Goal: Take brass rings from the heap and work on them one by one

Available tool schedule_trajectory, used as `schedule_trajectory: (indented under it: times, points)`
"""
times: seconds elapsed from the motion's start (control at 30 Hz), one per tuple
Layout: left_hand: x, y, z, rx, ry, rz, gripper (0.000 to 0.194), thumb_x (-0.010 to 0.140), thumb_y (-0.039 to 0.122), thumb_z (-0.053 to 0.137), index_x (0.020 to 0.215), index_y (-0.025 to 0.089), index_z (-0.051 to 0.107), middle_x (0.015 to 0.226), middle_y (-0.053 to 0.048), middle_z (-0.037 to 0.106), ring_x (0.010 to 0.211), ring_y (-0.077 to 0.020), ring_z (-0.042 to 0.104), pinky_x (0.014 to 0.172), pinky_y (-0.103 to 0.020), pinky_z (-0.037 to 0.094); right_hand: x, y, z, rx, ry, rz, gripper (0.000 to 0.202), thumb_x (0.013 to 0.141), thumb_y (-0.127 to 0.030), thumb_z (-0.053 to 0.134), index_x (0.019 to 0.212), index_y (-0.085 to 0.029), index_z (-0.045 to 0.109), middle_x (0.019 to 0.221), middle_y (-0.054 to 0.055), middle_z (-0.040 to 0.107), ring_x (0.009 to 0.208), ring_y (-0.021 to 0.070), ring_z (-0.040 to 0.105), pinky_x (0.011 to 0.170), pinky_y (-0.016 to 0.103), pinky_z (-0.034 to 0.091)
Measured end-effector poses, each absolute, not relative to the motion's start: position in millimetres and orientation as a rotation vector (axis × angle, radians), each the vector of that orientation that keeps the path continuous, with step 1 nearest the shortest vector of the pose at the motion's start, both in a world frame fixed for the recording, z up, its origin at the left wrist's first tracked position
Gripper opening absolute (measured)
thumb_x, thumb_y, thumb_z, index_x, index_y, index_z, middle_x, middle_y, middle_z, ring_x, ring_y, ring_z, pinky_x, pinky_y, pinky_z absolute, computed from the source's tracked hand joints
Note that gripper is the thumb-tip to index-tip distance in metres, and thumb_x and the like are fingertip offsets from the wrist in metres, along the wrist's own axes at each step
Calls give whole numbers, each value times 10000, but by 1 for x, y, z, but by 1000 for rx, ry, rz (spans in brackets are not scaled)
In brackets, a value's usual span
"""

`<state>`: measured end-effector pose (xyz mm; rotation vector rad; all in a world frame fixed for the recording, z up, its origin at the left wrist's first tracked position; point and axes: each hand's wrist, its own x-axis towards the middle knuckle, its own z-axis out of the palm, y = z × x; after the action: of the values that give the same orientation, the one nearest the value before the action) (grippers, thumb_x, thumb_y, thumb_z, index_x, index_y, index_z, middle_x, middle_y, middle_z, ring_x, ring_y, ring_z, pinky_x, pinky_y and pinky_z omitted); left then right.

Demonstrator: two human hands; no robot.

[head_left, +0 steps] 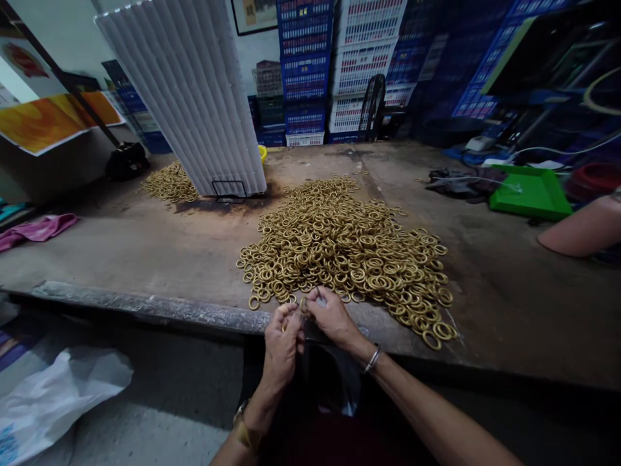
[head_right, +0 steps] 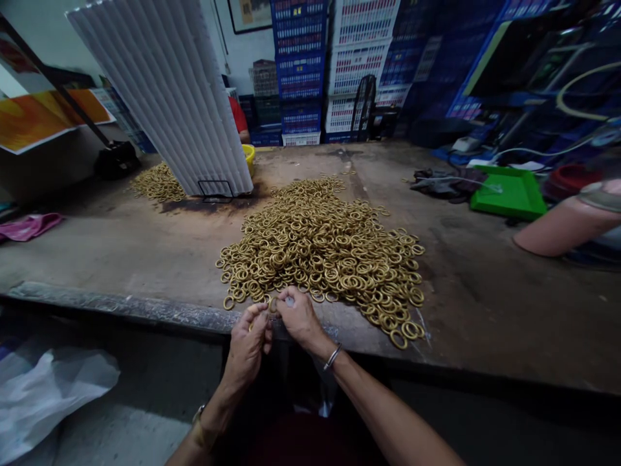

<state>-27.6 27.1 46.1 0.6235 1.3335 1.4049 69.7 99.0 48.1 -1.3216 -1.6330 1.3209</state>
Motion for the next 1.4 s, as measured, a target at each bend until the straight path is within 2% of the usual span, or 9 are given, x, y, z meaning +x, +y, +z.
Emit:
schedule_trajectory:
  times: [0.17,0.33,0.43,0.53,0.67,0.93,1.0,1.2,1.4]
  points:
    - [-26,30,47,832,1430,1393,234,728,389,576,772,160,583,534,43,458,450,-64,392,419,-162,305,74,92,44,-1232,-1539,1499,133,703,-300,495,647,-193,441,508,-58,479,471,84,414,484,199,339]
    - [-26,30,47,1121,1510,1412,155,753,307,548,707,173,611,624,0,543,614,-127,489,590,-214,385,83,94,44,-1241,-1751,1246,123,727,-303,494,717,-182,516,608,-41,505,565,91,451,543,203,348]
    - [-24,30,47,1230,1511,1405,145,763,278,536,697,171,608,662,-7,553,657,-132,492,644,-222,382,84,95,44,-1214,-1851,1185,130,728,-292,493,669,-179,521,590,-45,480,555,83,426,528,195,325]
    - [-24,30,48,1128,1489,1343,159,775,311,522,743,169,585,611,16,505,551,-95,446,536,-194,362,83,96,41,-1228,-1821,1245,162,725,-284,484,607,-175,500,545,-52,446,529,76,400,501,187,309]
    - [-26,31,50,828,1309,1205,234,782,413,494,816,181,498,561,59,434,392,-43,329,364,-151,232,82,97,36,-1191,-1708,1389,217,752,-331,461,607,-173,496,527,-51,452,496,70,393,476,184,305]
    - [-26,28,48,748,1137,1216,252,792,419,488,746,178,432,591,58,439,398,-22,325,356,-129,225,85,98,38,-1236,-1607,1572,242,767,-326,417,578,-180,459,452,-51,457,377,59,342,399,187,267]
    - [-27,28,48,742,1141,1224,245,792,421,488,762,185,425,602,57,457,399,-24,334,353,-127,228,86,98,39,-1291,-1651,1485,239,768,-296,402,569,-179,462,461,-44,455,397,66,361,415,191,276]
    - [-30,29,47,817,1186,1240,251,795,428,479,754,187,420,605,57,472,400,-28,349,351,-128,243,93,93,38,-1158,-2190,890,130,745,-206,443,634,-180,506,557,-15,513,513,92,423,508,213,272]
    - [-30,32,50,894,1286,1217,264,787,432,484,739,178,430,568,57,471,397,-32,356,355,-133,257,96,88,42,-1130,-2399,767,85,710,-145,448,693,-184,522,600,1,568,550,112,473,517,220,254]
